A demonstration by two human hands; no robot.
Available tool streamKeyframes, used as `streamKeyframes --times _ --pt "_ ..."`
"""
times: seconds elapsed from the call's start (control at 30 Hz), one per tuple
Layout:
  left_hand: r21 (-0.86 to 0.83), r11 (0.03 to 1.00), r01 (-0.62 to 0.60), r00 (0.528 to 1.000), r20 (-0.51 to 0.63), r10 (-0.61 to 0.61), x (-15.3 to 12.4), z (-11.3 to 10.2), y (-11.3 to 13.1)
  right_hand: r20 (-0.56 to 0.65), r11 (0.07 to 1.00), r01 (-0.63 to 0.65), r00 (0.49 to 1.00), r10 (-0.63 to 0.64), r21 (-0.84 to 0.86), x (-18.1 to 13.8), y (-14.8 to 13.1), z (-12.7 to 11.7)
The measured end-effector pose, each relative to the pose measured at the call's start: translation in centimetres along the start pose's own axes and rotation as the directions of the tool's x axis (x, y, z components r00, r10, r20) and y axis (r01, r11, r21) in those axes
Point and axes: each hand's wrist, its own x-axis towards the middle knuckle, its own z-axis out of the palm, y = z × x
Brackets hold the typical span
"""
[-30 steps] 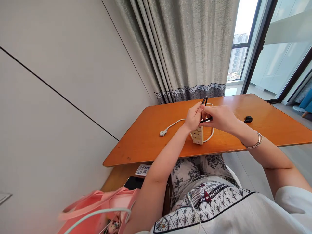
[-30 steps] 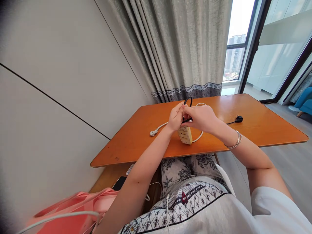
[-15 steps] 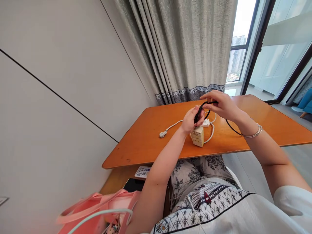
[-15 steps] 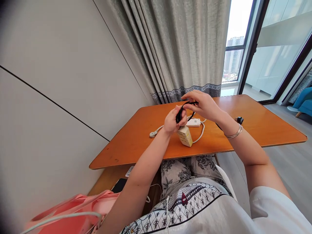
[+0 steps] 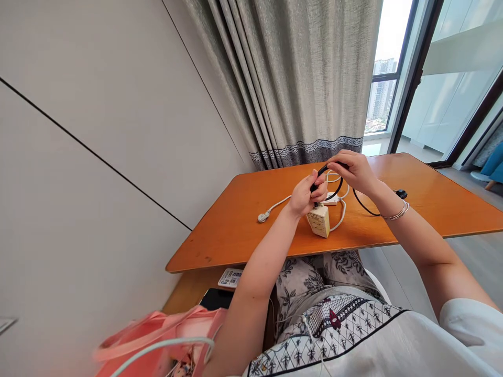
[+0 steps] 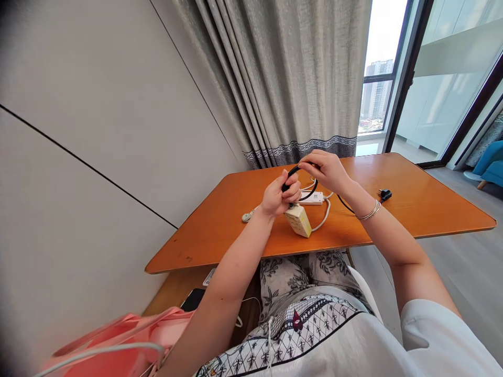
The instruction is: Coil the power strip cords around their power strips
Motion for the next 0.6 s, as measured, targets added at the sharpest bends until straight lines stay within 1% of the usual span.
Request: streamKeyframes --times 0.2,0.3,0.37,0.43,0.5,0.6 --pt "-0.043 0.999 -0.009 0.999 -0.051 0.007 0.1 -0.1 0.0 -0.046 0.990 -0.102 0.993 0.107 0.097 -1.0 0.8 0.6" --pt "-0.058 0.998 -0.018 0.997 -0.071 0.013 0.0 -0.2 0.2 0.001 0.971 -0.163 0.986 0.165 0.173 -1.9 0.9 1.3" --pt "-0.055 0.998 -0.006 0.998 -0.056 0.003 0.0 -0.3 0.2 0.038 0.956 -0.202 0.979 0.199 0.211 -2.3 1.0 1.8" --pt "-0.033 0.999 0.011 1.000 -0.018 -0.012 -0.1 -0.5 0.2 0.038 0.947 -0.214 0.977 0.211 0.239 -2.5 1.1 2.3" --pt "0.002 1.000 0.015 1.000 0.013 -0.015 -0.1 -0.7 0.1 0.012 0.940 -0.206 0.978 0.211 0.272 -2.4 1.2 2.6" --pt "0.054 0.998 -0.026 1.000 -0.012 0.026 -0.1 -0.8 -0.4 -0.008 0.932 -0.203 0.977 0.215 0.301 -2.4 1.5 3.0"
